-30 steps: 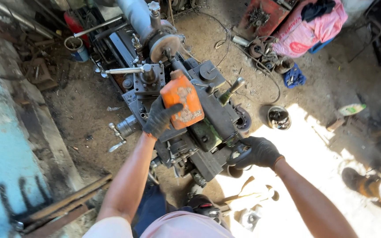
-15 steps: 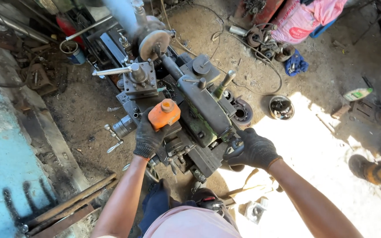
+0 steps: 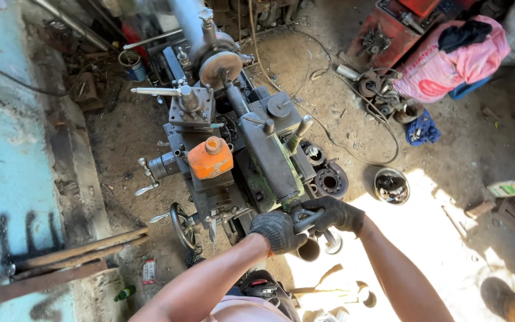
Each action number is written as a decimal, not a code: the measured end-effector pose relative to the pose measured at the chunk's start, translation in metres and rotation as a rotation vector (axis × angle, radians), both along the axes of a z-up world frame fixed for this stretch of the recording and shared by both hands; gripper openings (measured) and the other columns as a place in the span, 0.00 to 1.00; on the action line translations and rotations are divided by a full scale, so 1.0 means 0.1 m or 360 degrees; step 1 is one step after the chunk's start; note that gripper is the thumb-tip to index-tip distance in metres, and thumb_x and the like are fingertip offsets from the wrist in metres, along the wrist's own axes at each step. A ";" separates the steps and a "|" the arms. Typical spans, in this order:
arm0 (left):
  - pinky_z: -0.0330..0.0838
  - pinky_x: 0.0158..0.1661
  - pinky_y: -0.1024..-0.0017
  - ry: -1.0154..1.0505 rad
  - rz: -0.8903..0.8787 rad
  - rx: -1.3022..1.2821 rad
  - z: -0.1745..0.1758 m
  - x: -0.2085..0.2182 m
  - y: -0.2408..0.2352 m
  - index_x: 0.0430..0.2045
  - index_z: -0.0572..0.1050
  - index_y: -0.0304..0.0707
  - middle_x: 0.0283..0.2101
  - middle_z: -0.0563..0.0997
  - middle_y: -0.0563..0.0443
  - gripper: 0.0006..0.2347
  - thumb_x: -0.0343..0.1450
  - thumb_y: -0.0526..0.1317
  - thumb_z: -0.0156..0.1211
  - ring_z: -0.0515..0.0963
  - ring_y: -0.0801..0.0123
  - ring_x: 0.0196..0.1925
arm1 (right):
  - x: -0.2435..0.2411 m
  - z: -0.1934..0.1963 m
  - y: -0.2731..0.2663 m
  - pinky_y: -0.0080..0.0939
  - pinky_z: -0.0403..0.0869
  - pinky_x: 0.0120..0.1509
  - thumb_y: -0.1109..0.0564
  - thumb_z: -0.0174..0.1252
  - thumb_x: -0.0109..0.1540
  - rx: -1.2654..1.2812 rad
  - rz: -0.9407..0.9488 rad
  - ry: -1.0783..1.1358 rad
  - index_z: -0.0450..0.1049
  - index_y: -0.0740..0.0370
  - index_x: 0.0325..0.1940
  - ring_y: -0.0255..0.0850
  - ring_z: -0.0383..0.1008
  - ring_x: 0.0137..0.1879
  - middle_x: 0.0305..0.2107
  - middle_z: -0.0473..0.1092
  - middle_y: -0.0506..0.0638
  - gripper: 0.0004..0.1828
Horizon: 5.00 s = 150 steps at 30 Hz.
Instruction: The person operates a lathe to machine a metal part, using hand wheels to control the cutting tool and applying lubricant from a bottle.
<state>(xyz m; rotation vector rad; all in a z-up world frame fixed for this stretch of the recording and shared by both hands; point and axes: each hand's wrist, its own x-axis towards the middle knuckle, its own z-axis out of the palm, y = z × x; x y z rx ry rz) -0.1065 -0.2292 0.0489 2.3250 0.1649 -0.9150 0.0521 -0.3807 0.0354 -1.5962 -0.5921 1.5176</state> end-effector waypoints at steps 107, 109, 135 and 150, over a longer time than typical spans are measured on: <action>0.76 0.52 0.44 -0.0368 -0.0170 -0.0563 -1.08 0.03 0.10 0.48 0.80 0.38 0.47 0.84 0.36 0.24 0.73 0.57 0.45 0.80 0.38 0.57 | -1.29 0.88 0.78 0.45 0.76 0.61 0.36 0.85 0.37 -0.1230 -0.0491 -0.1558 0.77 0.54 0.58 0.50 0.76 0.58 0.49 0.74 0.52 0.50; 0.76 0.54 0.46 -0.0381 -0.0170 -0.0571 -1.12 -0.02 0.06 0.48 0.80 0.39 0.49 0.84 0.37 0.23 0.73 0.56 0.46 0.79 0.41 0.58 | -1.31 0.89 0.79 0.44 0.76 0.62 0.35 0.85 0.36 -0.1307 -0.0437 -0.1556 0.76 0.53 0.59 0.49 0.76 0.59 0.50 0.74 0.50 0.51; 0.80 0.27 0.49 0.0802 0.1587 -0.1533 -0.96 0.40 -0.52 0.51 0.79 0.35 0.41 0.84 0.39 0.28 0.60 0.51 0.77 0.88 0.54 0.37 | -1.35 1.05 0.96 0.57 0.69 0.73 0.40 0.77 0.49 -0.1912 -0.0334 -0.1296 0.43 0.38 0.80 0.53 0.70 0.68 0.61 0.68 0.58 0.64; 0.82 0.35 0.59 0.0584 0.1600 -0.1747 -1.08 0.25 -0.36 0.35 0.84 0.35 0.35 0.82 0.40 0.13 0.60 0.40 0.74 0.85 0.56 0.39 | -1.53 0.98 0.86 0.56 0.69 0.70 0.41 0.76 0.47 -0.1626 -0.0677 -0.1449 0.63 0.41 0.70 0.57 0.73 0.65 0.56 0.71 0.61 0.50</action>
